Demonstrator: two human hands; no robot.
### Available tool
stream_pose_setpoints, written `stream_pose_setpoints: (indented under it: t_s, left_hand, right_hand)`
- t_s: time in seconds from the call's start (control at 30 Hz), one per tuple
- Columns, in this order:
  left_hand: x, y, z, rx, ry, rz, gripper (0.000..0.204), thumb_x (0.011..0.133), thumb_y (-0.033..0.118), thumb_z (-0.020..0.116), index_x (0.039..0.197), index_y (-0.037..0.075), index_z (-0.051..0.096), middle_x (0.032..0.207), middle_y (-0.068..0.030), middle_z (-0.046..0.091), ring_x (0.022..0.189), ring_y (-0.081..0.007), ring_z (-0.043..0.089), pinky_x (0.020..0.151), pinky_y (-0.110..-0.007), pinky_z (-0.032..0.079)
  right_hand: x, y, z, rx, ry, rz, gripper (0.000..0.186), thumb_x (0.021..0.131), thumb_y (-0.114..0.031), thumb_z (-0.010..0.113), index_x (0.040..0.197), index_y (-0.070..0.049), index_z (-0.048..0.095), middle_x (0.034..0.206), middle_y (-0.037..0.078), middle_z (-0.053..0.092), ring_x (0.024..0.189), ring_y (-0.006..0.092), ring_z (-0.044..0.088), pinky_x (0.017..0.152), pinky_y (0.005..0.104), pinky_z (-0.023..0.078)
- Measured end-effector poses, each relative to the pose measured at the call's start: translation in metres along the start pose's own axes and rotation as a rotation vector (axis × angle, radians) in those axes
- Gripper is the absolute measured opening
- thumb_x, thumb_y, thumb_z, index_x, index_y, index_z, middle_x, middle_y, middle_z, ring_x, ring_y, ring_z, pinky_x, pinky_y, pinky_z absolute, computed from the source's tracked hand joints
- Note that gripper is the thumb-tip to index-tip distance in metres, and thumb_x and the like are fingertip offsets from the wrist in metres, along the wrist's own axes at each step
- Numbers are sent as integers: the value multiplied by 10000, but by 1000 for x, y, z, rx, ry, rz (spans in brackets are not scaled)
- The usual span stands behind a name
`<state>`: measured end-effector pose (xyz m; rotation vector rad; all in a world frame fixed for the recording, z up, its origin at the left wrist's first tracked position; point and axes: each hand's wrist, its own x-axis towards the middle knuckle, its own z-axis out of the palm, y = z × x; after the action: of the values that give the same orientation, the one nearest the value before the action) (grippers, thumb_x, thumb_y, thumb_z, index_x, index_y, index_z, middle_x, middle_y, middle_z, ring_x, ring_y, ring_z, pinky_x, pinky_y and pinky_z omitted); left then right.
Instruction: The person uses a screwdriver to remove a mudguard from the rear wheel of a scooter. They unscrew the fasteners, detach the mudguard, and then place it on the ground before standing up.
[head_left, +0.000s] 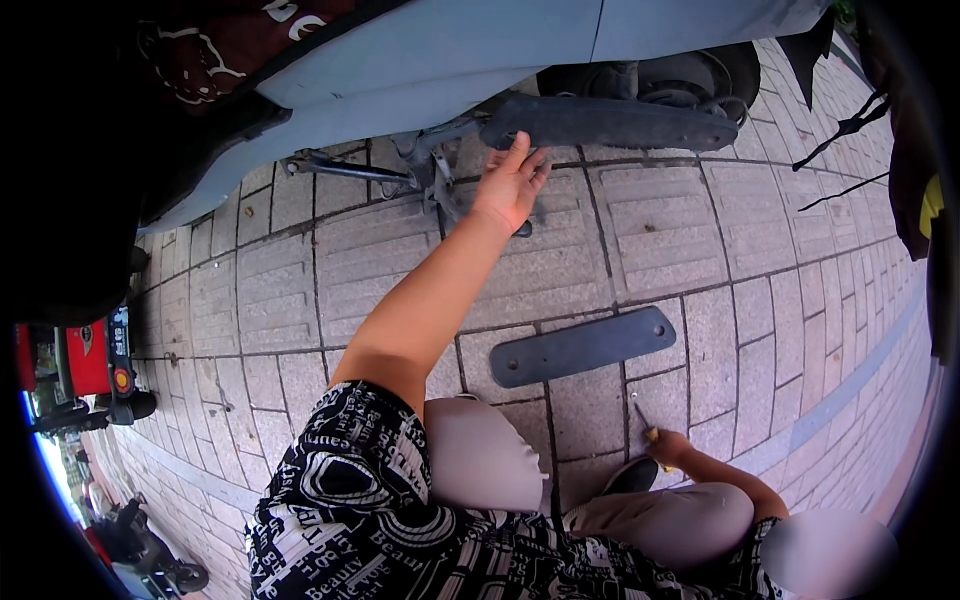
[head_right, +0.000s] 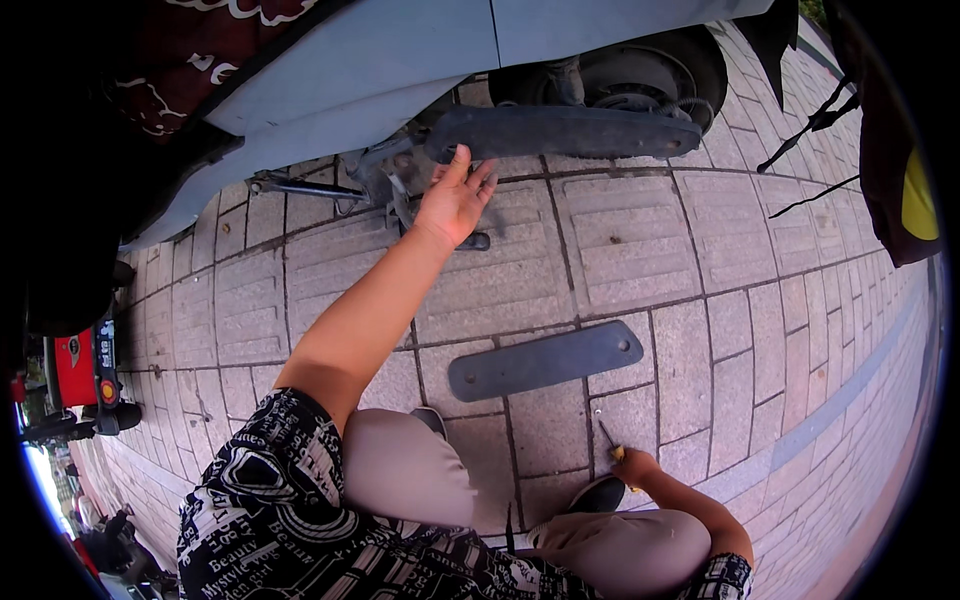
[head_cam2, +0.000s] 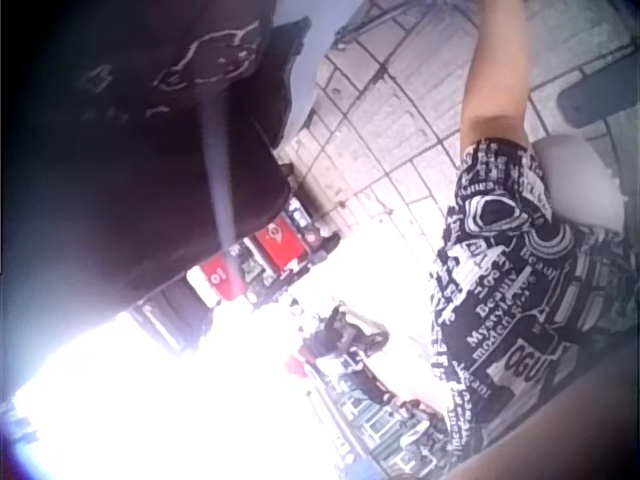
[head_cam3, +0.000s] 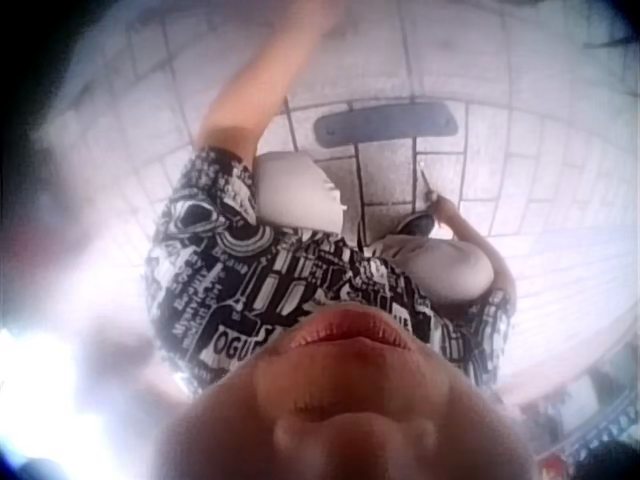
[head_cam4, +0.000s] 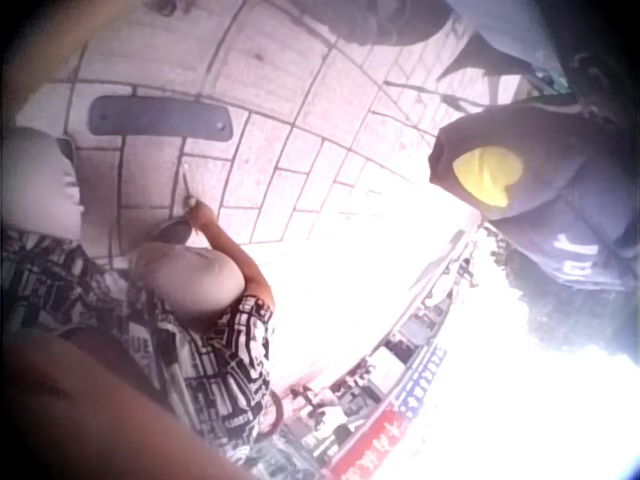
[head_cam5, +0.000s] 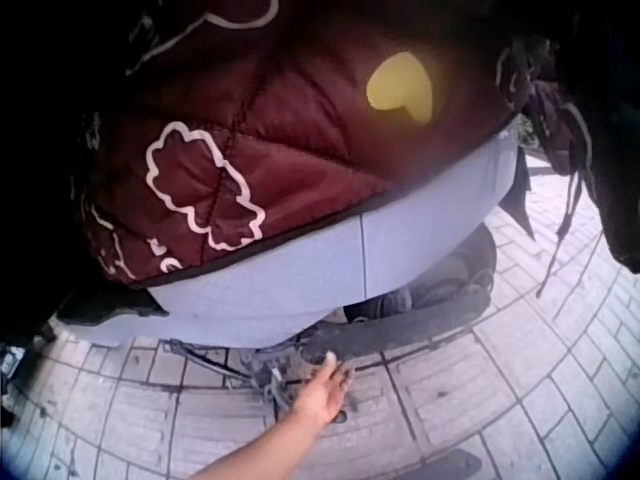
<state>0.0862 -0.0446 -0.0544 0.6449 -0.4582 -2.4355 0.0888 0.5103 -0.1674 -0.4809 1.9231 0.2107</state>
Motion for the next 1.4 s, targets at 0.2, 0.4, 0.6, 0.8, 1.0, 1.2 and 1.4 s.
stream_pose_setpoints:
  t_s: [0.2,0.4,0.6,0.8,1.0,1.2,1.4]
  left_hand:
    - [3,-4,3,58,-28,30,177,818,101,745,843,149,576,1007,-15,635,1071,-228,581,965,-372,453]
    - [17,-22,11,-12,-29,-27,138,814,36,728,852,107,616,987,-22,660,1005,-197,609,935,-321,497]
    - [23,-28,5,56,-100,100,109,835,62,715,895,119,646,993,-12,671,964,-163,617,890,-289,495]
    - [22,-32,7,190,-54,181,98,829,70,723,882,121,657,909,6,683,842,-132,639,764,-259,510]
    - [26,-28,3,394,-16,187,98,823,96,739,839,139,652,820,31,667,713,-90,605,632,-230,467]
    - [19,-23,5,422,53,212,129,801,121,768,839,140,645,792,34,646,658,-91,560,586,-228,436]
    - [20,-27,7,404,50,209,192,802,142,774,872,142,595,829,25,639,693,-111,562,615,-258,454]
  right_hand:
    - [-3,3,-1,-19,21,-28,498,733,-389,667,1092,-46,636,1022,201,670,983,347,638,854,410,503]
    - [-5,8,-4,-13,30,-27,506,737,-403,681,1093,-47,633,1025,197,670,984,348,637,851,411,501]
    - [-3,11,-6,-12,54,-44,499,743,-403,686,1086,-45,632,1020,199,670,980,362,633,854,417,498]
    - [-2,8,-2,-67,50,-38,504,743,-416,685,1070,-35,635,1017,205,669,981,362,633,848,421,501]
    - [-3,4,-7,-78,33,-36,491,736,-411,663,1054,-37,643,1008,204,670,979,359,634,846,424,504]
    - [-3,-4,-12,-52,11,-14,471,730,-383,637,1079,-67,649,1023,200,668,996,355,632,857,427,501]
    - [-10,0,-10,4,49,-2,453,746,-381,642,1079,-74,650,1034,194,666,1004,351,626,867,419,493]
